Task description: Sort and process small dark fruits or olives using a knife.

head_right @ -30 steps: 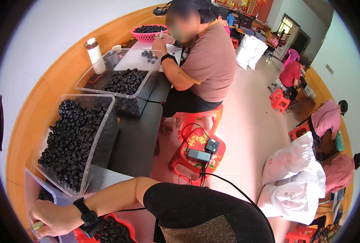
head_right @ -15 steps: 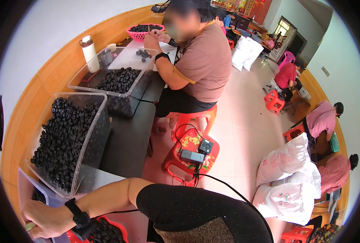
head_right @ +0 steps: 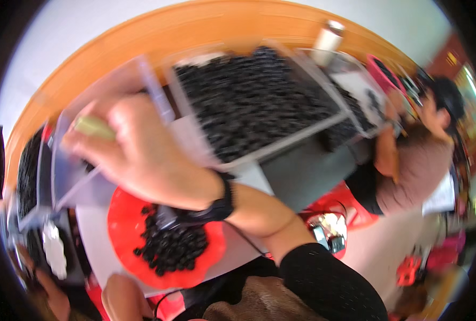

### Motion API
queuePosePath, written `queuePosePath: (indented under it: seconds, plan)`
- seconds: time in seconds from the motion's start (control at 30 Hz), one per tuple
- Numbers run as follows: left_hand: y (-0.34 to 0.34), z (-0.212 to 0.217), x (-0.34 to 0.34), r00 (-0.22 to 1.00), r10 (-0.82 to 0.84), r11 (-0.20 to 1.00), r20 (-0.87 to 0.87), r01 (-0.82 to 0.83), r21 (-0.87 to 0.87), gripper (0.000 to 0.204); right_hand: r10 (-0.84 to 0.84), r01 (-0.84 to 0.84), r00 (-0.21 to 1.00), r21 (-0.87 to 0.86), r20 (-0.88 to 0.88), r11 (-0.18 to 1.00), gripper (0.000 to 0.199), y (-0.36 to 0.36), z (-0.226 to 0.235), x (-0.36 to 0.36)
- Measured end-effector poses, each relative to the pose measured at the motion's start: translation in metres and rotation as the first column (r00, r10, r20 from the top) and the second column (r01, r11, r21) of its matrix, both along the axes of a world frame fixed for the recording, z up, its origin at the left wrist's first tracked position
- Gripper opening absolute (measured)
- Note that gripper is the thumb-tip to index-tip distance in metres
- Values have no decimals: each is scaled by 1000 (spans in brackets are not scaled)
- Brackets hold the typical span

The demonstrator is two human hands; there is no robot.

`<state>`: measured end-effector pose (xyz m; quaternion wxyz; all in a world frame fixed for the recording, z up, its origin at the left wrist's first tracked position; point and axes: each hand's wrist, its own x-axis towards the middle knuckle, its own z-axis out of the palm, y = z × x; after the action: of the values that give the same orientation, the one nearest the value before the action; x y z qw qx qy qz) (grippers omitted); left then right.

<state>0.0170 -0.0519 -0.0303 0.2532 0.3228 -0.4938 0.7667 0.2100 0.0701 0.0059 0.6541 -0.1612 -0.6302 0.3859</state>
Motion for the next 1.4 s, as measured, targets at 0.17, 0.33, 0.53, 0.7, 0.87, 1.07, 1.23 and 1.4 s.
queuePosePath:
  seconds: [0.17, 0.33, 0.53, 0.7, 0.87, 1.07, 1.23, 1.4]
  plan:
    - [-93, -6, -38, 896, 445, 885, -14, -442, -148, 22, 72, -43, 964, -115, 256, 992, 27, -11, 12, 0]
    - [-135, -22, -41, 751, 660, 737, 21, -642, -208, 23, -46, 98, 980, -266, 193, 959, 35, -35, 14, -20]
    - [-139, -24, -33, 598, 798, 600, 77, -776, -194, 24, 87, -47, 989, -307, 117, 951, 25, -23, 5, -3]
    - [-146, -22, -34, 463, 882, 471, 91, -859, -200, 25, 19, 25, 991, -322, 133, 946, 30, -26, 6, -10]
    - [-153, -19, -28, 304, 946, 322, 114, -923, -210, 26, 53, 14, 982, -355, 180, 935, 32, -21, 5, -10]
    - [-147, -19, -19, 194, 967, 231, 167, -942, -243, 27, 358, -294, 934, -593, -10, 750, 36, 1, -9, -13]
    - [-133, -18, -10, 126, 971, 180, 204, -945, -272, 28, 410, -475, 875, -624, -258, 621, 33, 14, -13, -6]
    - [-120, -12, -3, 63, 973, 131, 222, -943, -306, 28, 418, -491, 866, -628, -275, 604, 32, 17, -11, -2]
